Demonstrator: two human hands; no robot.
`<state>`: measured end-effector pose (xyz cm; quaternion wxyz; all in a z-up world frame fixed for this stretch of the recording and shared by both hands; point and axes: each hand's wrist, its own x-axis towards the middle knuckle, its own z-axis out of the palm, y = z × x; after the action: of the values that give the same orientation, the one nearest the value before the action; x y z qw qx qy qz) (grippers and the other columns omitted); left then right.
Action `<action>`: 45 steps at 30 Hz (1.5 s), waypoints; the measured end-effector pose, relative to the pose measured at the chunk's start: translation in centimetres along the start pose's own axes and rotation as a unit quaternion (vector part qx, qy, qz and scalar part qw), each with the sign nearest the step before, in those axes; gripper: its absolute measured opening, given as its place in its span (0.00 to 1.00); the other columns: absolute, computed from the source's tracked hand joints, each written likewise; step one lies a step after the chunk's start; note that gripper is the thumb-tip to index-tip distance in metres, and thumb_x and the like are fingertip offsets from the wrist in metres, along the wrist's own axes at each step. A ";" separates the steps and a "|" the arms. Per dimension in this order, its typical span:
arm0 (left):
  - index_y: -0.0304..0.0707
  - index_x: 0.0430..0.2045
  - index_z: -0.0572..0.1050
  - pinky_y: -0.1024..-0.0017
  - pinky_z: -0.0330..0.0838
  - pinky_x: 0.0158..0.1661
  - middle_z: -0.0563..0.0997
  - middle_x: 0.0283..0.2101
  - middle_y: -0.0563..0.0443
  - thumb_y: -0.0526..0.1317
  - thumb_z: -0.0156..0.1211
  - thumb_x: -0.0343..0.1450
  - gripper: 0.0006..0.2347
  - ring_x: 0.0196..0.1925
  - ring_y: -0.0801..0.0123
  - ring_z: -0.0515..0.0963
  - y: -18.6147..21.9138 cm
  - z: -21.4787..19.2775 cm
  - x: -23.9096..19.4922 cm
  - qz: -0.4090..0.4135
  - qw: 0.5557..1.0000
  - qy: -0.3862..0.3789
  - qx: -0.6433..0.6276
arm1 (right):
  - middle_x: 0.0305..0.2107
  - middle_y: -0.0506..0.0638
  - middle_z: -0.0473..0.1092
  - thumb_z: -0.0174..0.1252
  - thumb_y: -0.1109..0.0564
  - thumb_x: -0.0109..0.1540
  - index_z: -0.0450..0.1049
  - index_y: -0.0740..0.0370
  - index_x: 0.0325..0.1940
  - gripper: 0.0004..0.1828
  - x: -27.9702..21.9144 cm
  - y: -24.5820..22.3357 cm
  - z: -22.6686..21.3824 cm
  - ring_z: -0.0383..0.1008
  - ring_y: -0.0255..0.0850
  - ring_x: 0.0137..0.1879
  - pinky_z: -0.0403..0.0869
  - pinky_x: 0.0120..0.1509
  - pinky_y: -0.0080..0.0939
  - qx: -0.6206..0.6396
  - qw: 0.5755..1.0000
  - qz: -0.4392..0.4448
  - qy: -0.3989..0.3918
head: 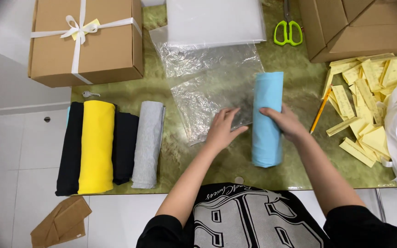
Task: The person ties a white ribbon into a bow on a brown cardboard box, then writes on a yellow sticky note with a pencil and attaches it to the box. The person then places a folded light blue cloth into a clear plastic bag and seals it.
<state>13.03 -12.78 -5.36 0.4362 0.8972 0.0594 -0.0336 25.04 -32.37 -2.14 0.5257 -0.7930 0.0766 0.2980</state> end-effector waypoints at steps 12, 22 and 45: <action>0.56 0.53 0.74 0.54 0.79 0.50 0.79 0.49 0.55 0.38 0.60 0.74 0.13 0.56 0.58 0.79 -13.0 3.3 -1.9 0.050 0.987 0.060 0.138 | 0.52 0.66 0.76 0.74 0.27 0.53 0.76 0.56 0.67 0.46 3.4 8.8 -2.5 0.74 0.63 0.63 0.73 0.65 0.65 -0.193 0.972 -0.054 0.123; 0.42 0.56 0.79 0.58 0.75 0.61 0.80 0.59 0.48 0.26 0.53 0.73 0.18 0.63 0.53 0.77 -10.5 0.9 -3.3 0.098 0.982 0.140 0.080 | 0.40 0.70 0.77 0.77 0.41 0.49 0.78 0.62 0.54 0.36 -0.6 8.7 2.0 0.79 0.70 0.52 0.77 0.53 0.68 -0.266 0.915 -0.301 -0.021; 0.31 0.75 0.60 0.55 0.51 0.78 0.65 0.76 0.42 0.21 0.43 0.80 0.25 0.79 0.51 0.60 -2.1 -3.1 -7.2 0.160 0.973 0.159 0.059 | 0.70 0.71 0.54 0.72 0.40 0.66 0.53 0.76 0.76 0.51 0.8 -4.1 9.6 0.58 0.66 0.79 0.65 0.73 0.76 0.348 0.930 0.027 0.119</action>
<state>5.62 -9.61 -4.34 0.3674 0.9131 -0.0181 0.1761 23.74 -21.97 -1.92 0.7474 -0.5875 0.2591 0.1705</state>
